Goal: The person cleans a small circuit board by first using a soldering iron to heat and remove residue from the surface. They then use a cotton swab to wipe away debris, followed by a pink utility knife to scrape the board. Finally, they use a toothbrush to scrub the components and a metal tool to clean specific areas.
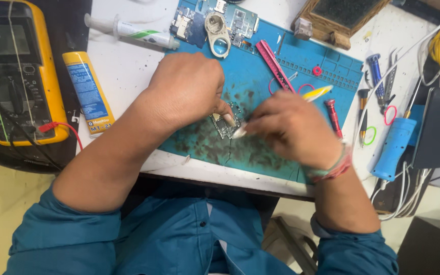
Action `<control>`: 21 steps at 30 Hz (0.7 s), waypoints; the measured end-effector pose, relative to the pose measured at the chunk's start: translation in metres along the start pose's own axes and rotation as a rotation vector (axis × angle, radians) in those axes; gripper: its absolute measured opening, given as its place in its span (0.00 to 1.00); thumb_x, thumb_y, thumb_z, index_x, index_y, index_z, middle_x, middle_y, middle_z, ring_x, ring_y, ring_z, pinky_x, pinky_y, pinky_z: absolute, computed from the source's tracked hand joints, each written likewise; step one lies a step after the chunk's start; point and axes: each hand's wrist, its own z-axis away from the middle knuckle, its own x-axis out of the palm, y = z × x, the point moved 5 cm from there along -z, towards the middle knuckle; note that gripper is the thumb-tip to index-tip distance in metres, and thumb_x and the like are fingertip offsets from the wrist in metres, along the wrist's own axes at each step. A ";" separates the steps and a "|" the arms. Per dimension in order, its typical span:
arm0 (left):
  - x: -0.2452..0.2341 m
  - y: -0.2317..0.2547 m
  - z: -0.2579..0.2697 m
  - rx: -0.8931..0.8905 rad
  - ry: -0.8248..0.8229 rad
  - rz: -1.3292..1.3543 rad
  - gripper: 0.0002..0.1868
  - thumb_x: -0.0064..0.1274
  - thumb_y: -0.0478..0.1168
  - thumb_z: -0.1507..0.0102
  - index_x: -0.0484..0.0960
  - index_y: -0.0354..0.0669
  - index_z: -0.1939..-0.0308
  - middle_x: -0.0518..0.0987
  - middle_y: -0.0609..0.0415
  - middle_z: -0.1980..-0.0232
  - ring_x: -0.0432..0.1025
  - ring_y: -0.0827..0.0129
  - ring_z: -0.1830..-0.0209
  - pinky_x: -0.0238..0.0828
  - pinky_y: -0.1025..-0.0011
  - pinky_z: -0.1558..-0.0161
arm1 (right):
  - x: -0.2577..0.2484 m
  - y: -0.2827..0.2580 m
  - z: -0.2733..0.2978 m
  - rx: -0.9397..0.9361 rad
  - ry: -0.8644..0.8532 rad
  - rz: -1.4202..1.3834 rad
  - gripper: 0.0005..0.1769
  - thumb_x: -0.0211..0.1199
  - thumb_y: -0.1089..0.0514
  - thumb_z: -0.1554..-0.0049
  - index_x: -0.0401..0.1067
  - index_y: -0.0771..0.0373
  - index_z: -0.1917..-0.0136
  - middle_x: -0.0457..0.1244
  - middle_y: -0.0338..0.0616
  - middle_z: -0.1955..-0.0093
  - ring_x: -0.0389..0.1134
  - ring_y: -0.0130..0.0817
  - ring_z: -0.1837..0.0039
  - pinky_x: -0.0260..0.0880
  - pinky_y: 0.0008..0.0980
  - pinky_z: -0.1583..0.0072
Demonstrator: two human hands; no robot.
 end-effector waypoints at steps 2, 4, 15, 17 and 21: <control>0.001 0.000 0.001 0.001 0.011 0.007 0.24 0.72 0.60 0.55 0.86 0.44 0.77 0.80 0.47 0.76 0.77 0.50 0.73 0.73 0.57 0.70 | 0.001 0.001 0.002 -0.001 0.009 0.011 0.24 0.66 0.70 0.61 0.83 0.53 0.51 0.69 0.36 0.53 0.66 0.42 0.51 0.66 0.39 0.49; 0.002 -0.001 0.002 0.002 -0.005 -0.012 0.26 0.72 0.62 0.55 0.85 0.42 0.78 0.80 0.46 0.76 0.77 0.50 0.73 0.73 0.57 0.69 | 0.008 -0.003 0.004 -0.102 0.015 0.000 0.25 0.66 0.69 0.62 0.82 0.55 0.50 0.69 0.39 0.53 0.65 0.44 0.50 0.67 0.40 0.48; 0.000 -0.002 -0.001 0.025 0.026 0.033 0.23 0.72 0.59 0.55 0.86 0.45 0.78 0.80 0.47 0.76 0.77 0.50 0.73 0.72 0.56 0.69 | 0.000 -0.007 -0.005 -0.040 0.012 0.005 0.26 0.66 0.70 0.62 0.83 0.52 0.50 0.69 0.34 0.54 0.65 0.41 0.52 0.65 0.39 0.50; 0.002 -0.002 0.001 0.031 0.034 0.051 0.22 0.72 0.60 0.55 0.86 0.46 0.77 0.80 0.48 0.76 0.77 0.50 0.73 0.71 0.55 0.69 | -0.001 -0.006 -0.003 -0.033 0.010 0.007 0.25 0.66 0.70 0.61 0.83 0.52 0.50 0.69 0.34 0.54 0.65 0.41 0.52 0.65 0.38 0.50; -0.001 -0.001 -0.001 0.014 0.001 -0.008 0.24 0.72 0.62 0.54 0.86 0.45 0.77 0.80 0.47 0.76 0.77 0.50 0.72 0.72 0.56 0.69 | 0.005 0.006 0.007 -0.075 0.011 0.003 0.24 0.66 0.68 0.62 0.83 0.53 0.51 0.68 0.37 0.55 0.65 0.42 0.52 0.66 0.39 0.50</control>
